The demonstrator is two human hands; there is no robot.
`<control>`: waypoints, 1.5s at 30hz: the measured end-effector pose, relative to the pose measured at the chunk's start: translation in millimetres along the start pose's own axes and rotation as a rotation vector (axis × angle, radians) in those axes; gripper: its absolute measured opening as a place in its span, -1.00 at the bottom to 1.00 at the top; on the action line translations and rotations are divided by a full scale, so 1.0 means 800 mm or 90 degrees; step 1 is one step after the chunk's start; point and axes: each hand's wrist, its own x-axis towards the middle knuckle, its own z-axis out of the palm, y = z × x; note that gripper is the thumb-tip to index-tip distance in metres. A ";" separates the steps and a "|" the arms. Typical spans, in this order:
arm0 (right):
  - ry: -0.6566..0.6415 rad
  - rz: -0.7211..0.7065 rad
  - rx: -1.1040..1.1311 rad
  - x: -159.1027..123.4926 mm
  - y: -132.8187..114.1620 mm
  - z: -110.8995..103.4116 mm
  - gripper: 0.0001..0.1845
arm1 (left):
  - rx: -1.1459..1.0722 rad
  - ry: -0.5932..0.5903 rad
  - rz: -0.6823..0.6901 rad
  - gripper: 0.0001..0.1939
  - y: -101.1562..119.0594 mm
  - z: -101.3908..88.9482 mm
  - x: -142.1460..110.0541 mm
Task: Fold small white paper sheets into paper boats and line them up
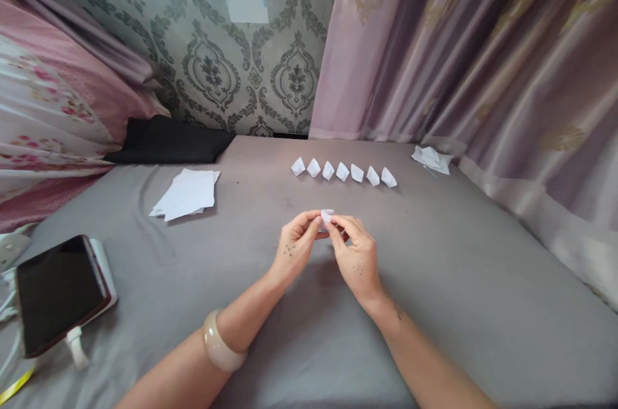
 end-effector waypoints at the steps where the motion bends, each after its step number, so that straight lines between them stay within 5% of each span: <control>1: 0.005 -0.003 -0.011 -0.001 0.000 0.000 -0.85 | 0.000 -0.002 0.000 -0.75 -0.001 0.000 0.000; 11: 0.033 -0.142 -0.103 -0.007 0.008 0.002 -0.73 | -0.010 0.018 -0.026 -0.75 0.002 0.001 -0.002; 24: -0.002 -0.186 -0.169 -0.008 0.013 -0.001 -0.61 | -0.029 0.021 -0.042 -0.75 -0.001 0.001 -0.001; 45: -0.007 -0.097 -0.099 -0.001 0.003 0.002 -0.70 | -0.024 0.014 -0.015 -0.76 -0.006 -0.003 0.002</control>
